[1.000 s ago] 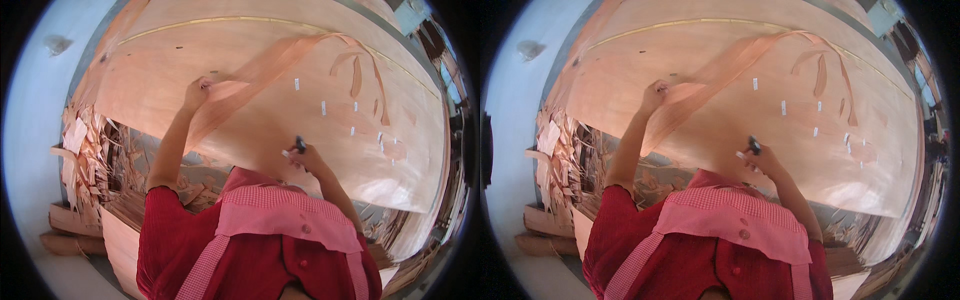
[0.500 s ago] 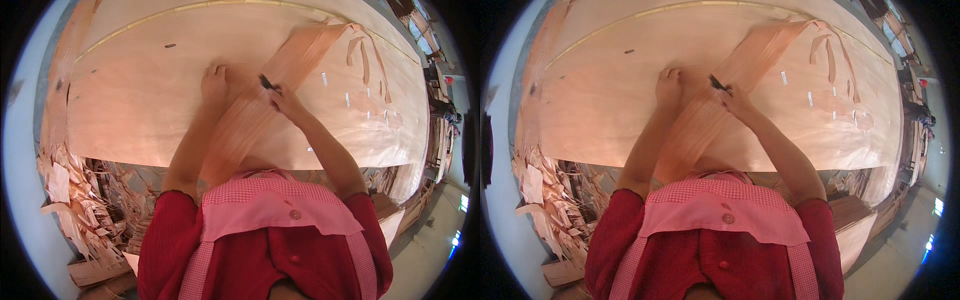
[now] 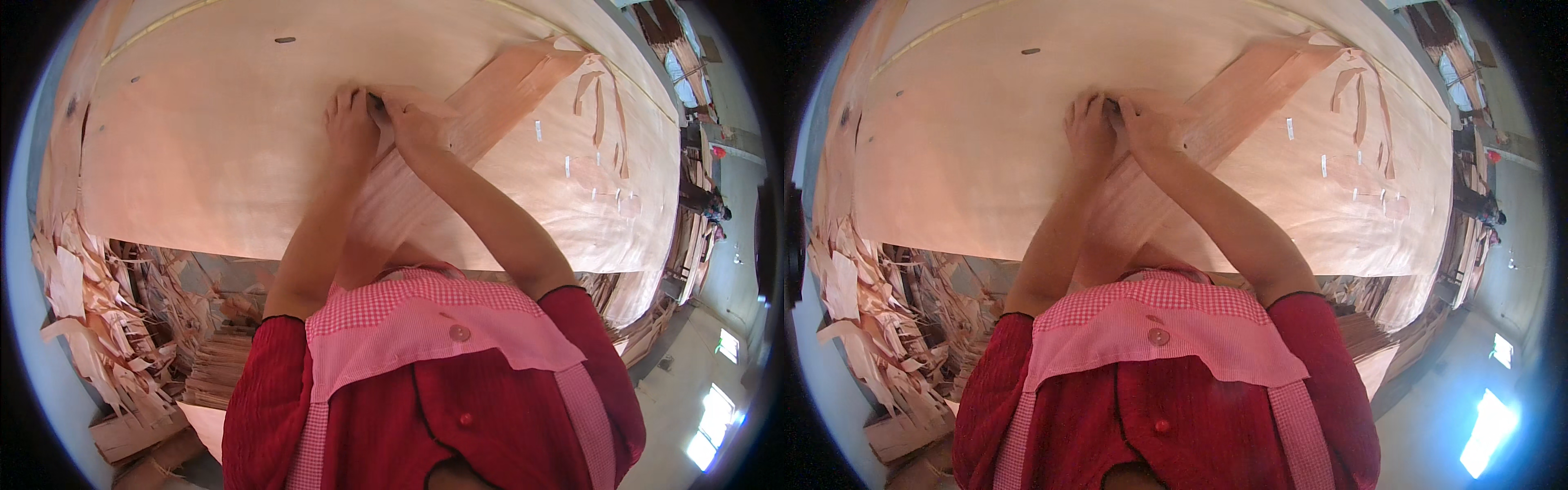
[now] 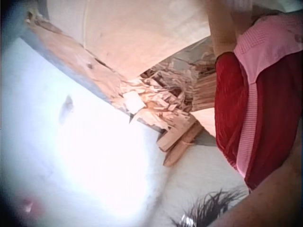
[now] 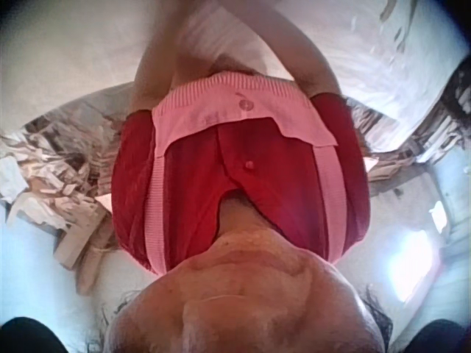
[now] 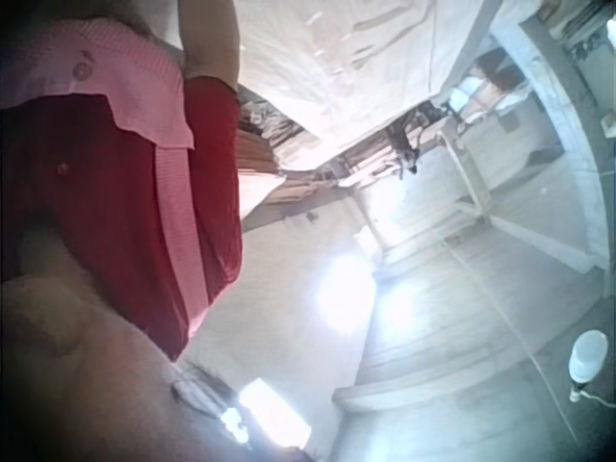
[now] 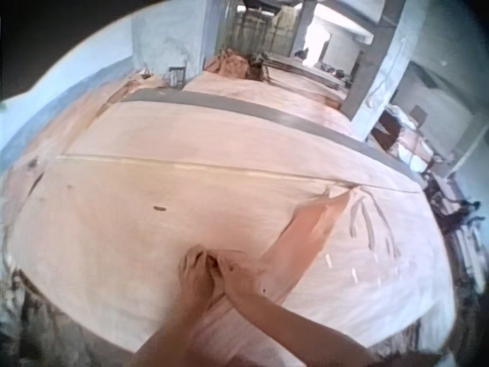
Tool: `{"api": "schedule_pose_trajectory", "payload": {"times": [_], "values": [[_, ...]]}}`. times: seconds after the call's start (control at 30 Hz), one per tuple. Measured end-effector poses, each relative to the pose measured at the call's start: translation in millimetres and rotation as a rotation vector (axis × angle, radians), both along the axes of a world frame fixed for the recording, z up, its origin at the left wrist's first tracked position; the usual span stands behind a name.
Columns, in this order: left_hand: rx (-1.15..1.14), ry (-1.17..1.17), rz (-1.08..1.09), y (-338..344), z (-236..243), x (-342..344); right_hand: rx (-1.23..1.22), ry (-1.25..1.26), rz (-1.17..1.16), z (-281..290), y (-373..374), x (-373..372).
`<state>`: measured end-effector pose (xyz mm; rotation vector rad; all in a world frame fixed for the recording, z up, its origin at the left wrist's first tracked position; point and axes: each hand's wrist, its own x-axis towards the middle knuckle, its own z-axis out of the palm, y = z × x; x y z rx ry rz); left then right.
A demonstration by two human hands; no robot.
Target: The person uses a knife to trim and cut strips of wood veneer on a workbench, then applies small pieces of white tape to secure the sections of veneer.
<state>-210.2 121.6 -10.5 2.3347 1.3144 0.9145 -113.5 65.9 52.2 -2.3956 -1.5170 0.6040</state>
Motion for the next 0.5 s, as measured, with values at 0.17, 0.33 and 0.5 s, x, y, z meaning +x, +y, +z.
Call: {"api": "schedule_pose_trajectory", "payload": {"times": [0.17,0.33,0.5], "values": [[-0.103,0.052,0.121,-8.9,5.2,13.6,-0.162,0.192,0.070,22.9,-30.0,45.6],[-0.087,0.026,0.241,-20.6,9.7,32.3,-0.260,-0.237,0.574,22.4,-20.0,123.1],[-0.088,0.019,0.252,-20.1,10.4,33.5,-0.157,-0.039,0.567,21.2,-11.5,162.9]]}}
